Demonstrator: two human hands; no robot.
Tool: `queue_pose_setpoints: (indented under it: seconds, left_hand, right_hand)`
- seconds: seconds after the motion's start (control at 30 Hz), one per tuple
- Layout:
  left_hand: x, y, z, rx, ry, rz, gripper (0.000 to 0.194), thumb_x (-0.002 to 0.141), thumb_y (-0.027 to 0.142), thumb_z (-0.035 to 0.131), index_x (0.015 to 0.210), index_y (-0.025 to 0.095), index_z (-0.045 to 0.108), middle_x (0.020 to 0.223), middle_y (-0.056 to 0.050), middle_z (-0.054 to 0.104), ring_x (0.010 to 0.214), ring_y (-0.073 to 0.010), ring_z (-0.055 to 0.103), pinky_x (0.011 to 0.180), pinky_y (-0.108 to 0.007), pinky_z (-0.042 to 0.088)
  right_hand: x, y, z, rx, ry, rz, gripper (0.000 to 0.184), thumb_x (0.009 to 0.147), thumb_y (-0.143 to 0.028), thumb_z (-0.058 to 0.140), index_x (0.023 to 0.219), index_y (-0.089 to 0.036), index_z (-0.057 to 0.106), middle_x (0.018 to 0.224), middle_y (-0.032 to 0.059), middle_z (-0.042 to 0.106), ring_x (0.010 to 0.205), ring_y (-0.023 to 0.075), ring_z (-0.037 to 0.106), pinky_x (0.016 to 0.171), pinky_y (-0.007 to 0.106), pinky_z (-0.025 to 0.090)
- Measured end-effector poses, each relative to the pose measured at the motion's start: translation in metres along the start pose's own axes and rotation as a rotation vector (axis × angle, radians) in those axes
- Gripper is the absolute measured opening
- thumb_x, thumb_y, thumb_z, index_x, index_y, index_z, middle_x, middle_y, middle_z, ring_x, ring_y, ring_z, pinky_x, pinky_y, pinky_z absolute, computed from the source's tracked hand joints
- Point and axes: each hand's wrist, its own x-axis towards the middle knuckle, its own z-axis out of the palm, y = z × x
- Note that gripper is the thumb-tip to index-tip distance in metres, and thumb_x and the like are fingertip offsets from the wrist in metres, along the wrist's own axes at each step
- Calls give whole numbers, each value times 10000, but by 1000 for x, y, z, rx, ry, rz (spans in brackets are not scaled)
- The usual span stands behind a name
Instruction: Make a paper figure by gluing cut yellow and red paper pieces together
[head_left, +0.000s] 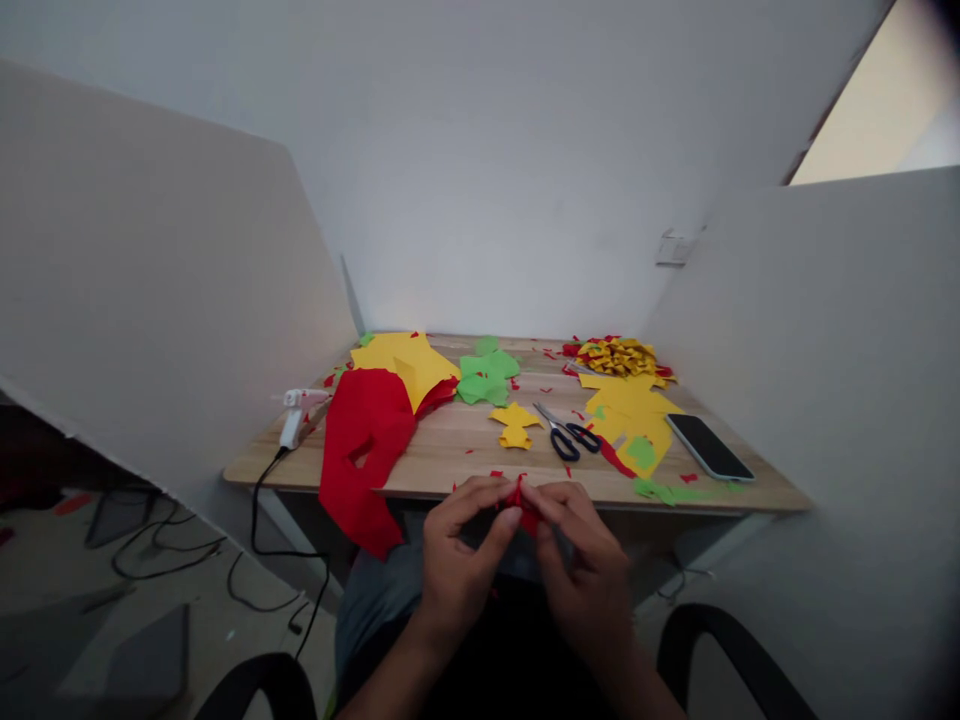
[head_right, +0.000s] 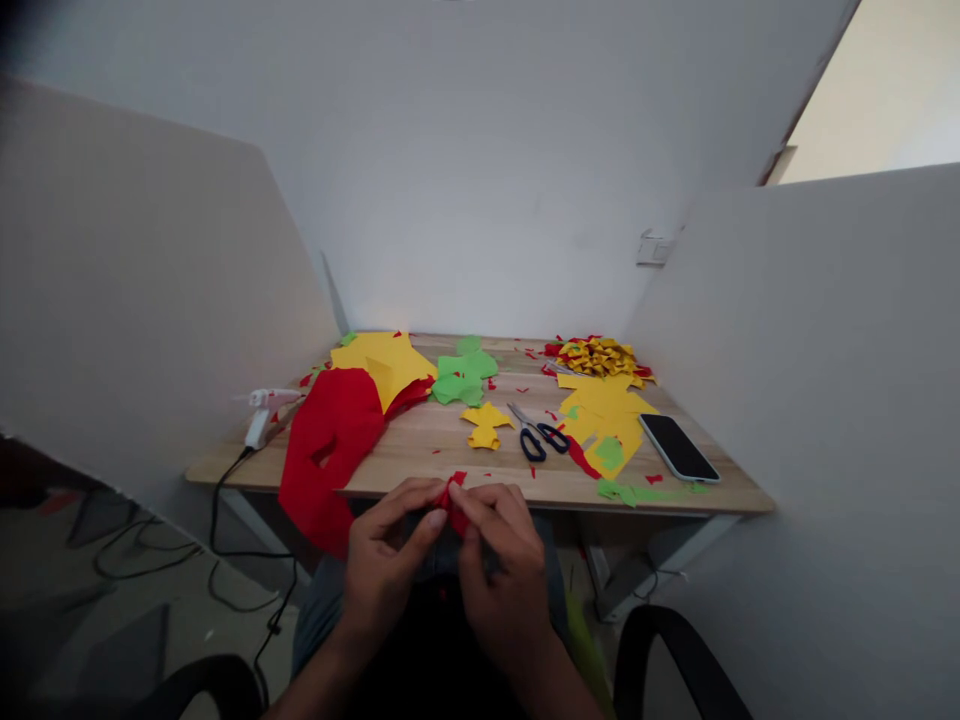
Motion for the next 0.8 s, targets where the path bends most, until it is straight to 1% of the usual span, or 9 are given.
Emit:
queue_pose_setpoints:
  seconds: [0.1,0.17,0.27,0.37,0.47,0.57,0.63,0.7,0.8]
  left_hand:
    - [0,-1,1,9,26,-11,217,743,195,757,956,241,768,959,-33,757,932,-173,685,867,-276,533]
    - [1,-1,1,0,64,-37,175,735,192,762,907,220,767,908,-33,755,893,-171,687,845,-270,537]
    - [1,-2,-1,-27,103,-84,73,771,204,726,836,200,758,837,-27,747,832,-161,686,799,-251,539]
    - [1,-1,-3,-23,99,-118,68,805,224,693,810,193,753,807,-25,743,808,-155,682,791,-241,528]
    - [1,1,-3,-25,64,-129,94,822,242,676,784,187,741,791,-20,736,792,-151,673,781,-231,512]
    - [1,2,-2,-50,0,-146,143,860,265,638,775,183,720,771,-9,714,753,-137,654,737,-216,497]
    - [0,2,-2,-48,-20,-143,154,870,269,628,774,182,712,761,-3,700,742,-130,644,723,-209,486]
    - [0,1,-3,-32,-36,-132,160,874,269,622,774,182,712,762,-4,698,747,-129,641,728,-207,480]
    - [1,1,-5,-12,-76,-121,141,866,278,629,811,188,723,790,-12,709,776,-140,647,746,-218,480]
  right_hand:
    - [-1,-3,0,5,-26,2,494,876,-63,443,1277,-281,633,989,56,666,929,194,628,778,332,538]
    - [-2,-5,2,14,-44,4,508,870,-61,440,1291,-280,621,995,54,662,931,189,628,786,328,539]
    - [-3,-6,3,22,-56,7,453,885,-76,452,1238,-279,650,994,45,665,916,177,634,784,308,533]
    - [-3,-3,2,22,18,46,330,896,-118,518,1137,-273,680,950,27,673,892,166,635,782,286,521]
    - [1,1,-1,56,71,124,239,876,-161,605,1074,-268,687,916,9,674,857,156,635,779,269,513]
    - [5,5,-1,160,0,194,150,854,-188,657,976,-257,709,874,-2,691,810,147,645,742,251,511]
    - [6,6,0,214,-16,235,66,842,-192,674,874,-240,705,812,-11,691,772,143,646,720,242,505]
    - [4,6,2,231,-3,266,52,834,-187,679,801,-226,690,766,-16,684,747,141,641,706,239,496]
    - [3,7,3,234,10,291,74,828,-187,674,762,-219,680,735,-18,674,718,139,631,679,233,483]
